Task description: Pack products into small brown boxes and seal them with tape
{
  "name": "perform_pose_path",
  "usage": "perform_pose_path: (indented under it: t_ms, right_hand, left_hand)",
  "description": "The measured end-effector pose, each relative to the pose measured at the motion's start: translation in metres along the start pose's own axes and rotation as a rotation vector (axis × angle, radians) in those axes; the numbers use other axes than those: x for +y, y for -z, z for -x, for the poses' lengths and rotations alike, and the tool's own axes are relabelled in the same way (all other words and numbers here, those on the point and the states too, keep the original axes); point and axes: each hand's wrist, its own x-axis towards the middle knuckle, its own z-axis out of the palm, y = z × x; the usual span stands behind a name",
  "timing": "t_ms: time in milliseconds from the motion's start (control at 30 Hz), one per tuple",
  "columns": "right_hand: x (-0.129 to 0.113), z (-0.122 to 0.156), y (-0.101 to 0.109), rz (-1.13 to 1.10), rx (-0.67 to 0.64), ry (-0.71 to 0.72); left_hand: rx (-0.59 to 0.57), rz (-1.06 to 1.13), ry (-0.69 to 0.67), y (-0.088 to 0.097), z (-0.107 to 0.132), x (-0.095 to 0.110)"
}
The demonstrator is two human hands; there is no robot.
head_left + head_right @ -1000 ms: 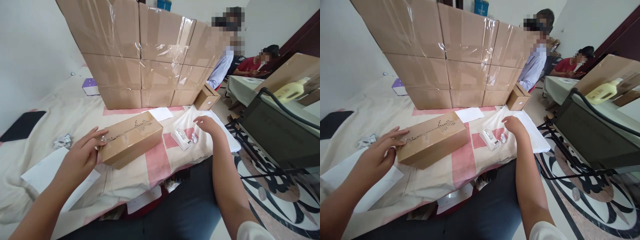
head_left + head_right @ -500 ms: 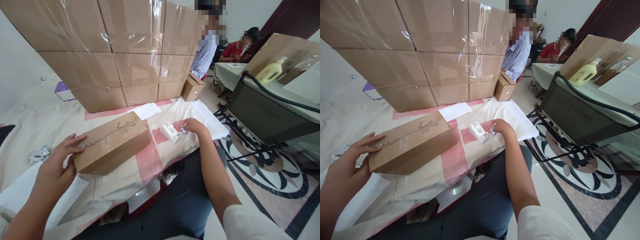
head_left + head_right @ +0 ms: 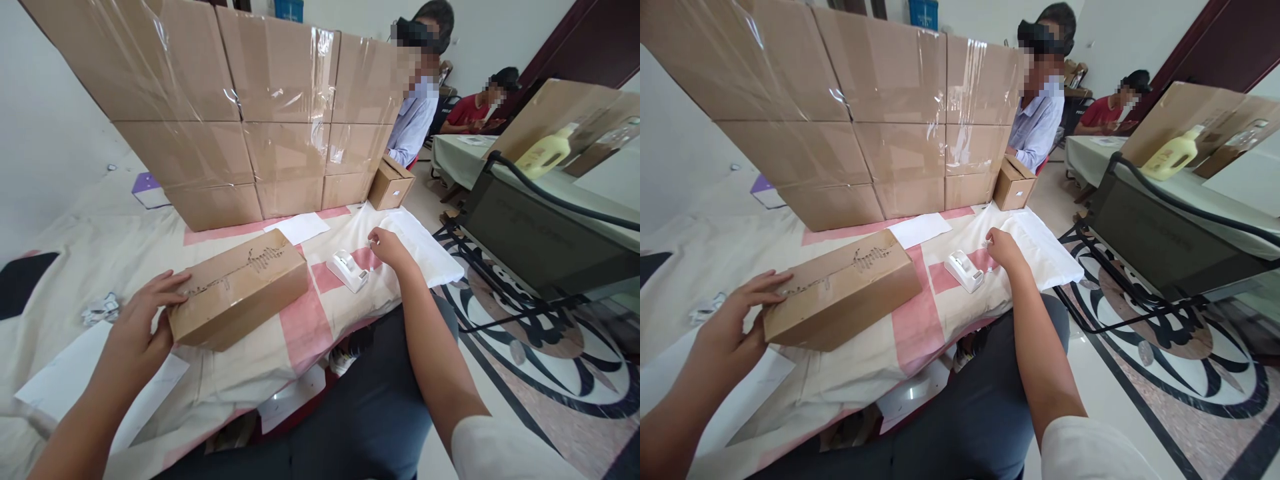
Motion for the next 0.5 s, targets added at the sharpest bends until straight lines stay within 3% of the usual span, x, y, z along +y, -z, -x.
perform_pose_path:
  t_ms: [333,500]
  right_hand:
    - [-0.025,0.007,0.006,-0.190,0.022,0.113]
    - [-0.028,0.010,0.010,-0.205,0.004,0.066]
  left_hand:
    - [0.066,-0.055,-0.018,0.004,-0.004,0.009]
    - [0.442,-0.131,-0.055,0.011,0.003,0.044]
